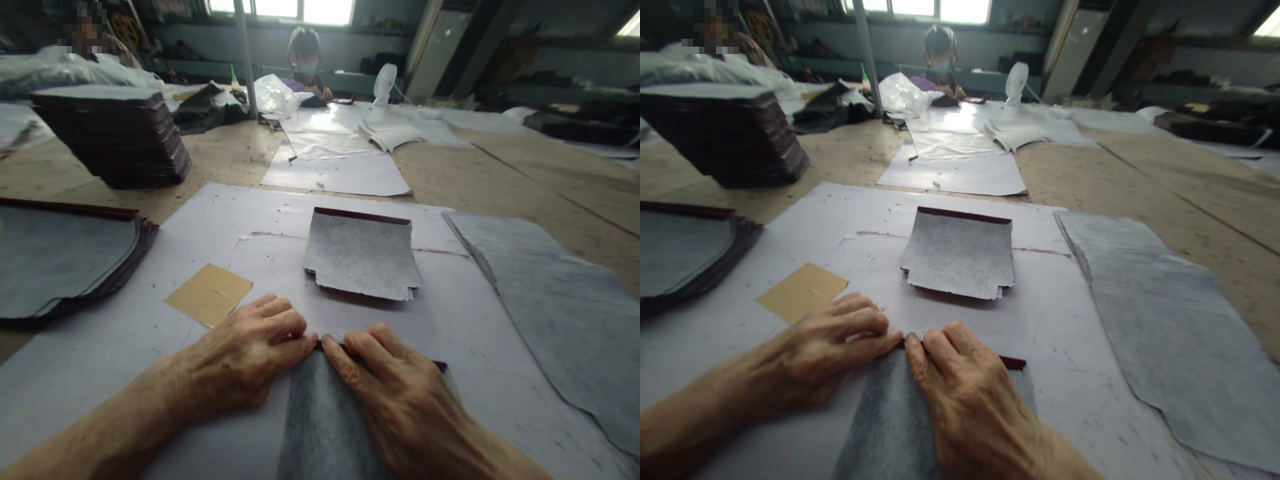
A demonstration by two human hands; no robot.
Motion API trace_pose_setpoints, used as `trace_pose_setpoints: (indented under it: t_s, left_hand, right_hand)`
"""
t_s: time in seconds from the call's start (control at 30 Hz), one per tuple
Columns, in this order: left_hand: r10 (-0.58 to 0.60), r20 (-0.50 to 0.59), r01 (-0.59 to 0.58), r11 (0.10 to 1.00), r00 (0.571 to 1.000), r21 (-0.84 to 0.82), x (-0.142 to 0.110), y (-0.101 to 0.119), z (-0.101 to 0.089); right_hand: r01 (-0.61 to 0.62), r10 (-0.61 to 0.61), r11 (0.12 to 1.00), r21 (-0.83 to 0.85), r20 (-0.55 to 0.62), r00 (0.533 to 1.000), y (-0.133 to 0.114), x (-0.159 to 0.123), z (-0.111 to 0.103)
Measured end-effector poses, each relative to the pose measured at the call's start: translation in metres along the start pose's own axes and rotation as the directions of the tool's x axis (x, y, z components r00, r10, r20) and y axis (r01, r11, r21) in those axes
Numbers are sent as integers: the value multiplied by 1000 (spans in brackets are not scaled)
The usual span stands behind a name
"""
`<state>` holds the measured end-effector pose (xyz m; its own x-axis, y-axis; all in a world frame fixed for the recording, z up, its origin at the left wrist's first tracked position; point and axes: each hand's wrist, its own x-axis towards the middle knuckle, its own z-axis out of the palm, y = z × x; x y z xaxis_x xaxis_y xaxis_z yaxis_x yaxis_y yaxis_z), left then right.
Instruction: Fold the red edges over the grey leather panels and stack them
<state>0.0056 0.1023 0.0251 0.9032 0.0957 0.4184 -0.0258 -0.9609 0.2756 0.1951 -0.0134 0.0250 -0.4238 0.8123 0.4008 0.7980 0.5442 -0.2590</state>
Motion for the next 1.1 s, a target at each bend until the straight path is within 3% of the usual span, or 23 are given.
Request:
trace_pose_setpoints:
  t_s: [0.07, 0.23, 0.3, 0.47, 0.67, 0.87, 1.03, 1.1]
  left_hand:
    - [-3, -17, 3, 1000, 1000, 9, -2, -2, -4]
    - [-92, -196, 81, 995, 976, -61, -3, -5, -15]
    - [-120, -155, 106, 990, 981, -96, -1, -3, -18]
    - [-134, 65, 143, 977, 989, -156, 3, 1, -20]
    - [-115, 58, 123, 978, 992, -169, -1, -2, -18]
    - [-91, 43, 96, 983, 995, -154, 0, -1, -18]
    - [-117, 65, 127, 975, 991, -180, -1, -1, -19]
    - [-136, 70, 148, 967, 988, -206, -1, -1, -19]
  right_hand:
    - [-6, 6, 1000, -6, 45, 999, 0, 1, -2]
    - [-43, 44, 999, -14, 139, 989, 2, 5, -4]
    - [-48, 49, 999, -13, 139, 989, 2, 7, -3]
    - [-70, 71, 997, -11, 168, 983, 3, 9, -3]
    - [-75, 83, 996, -43, 199, 977, 1, 11, -5]
    - [-82, 90, 994, -69, 132, 987, -2, 14, 0]
    - [-107, 125, 979, 172, -102, 987, 4, 8, -6]
    - [-125, 151, 978, 168, -151, 977, 6, 7, -10]
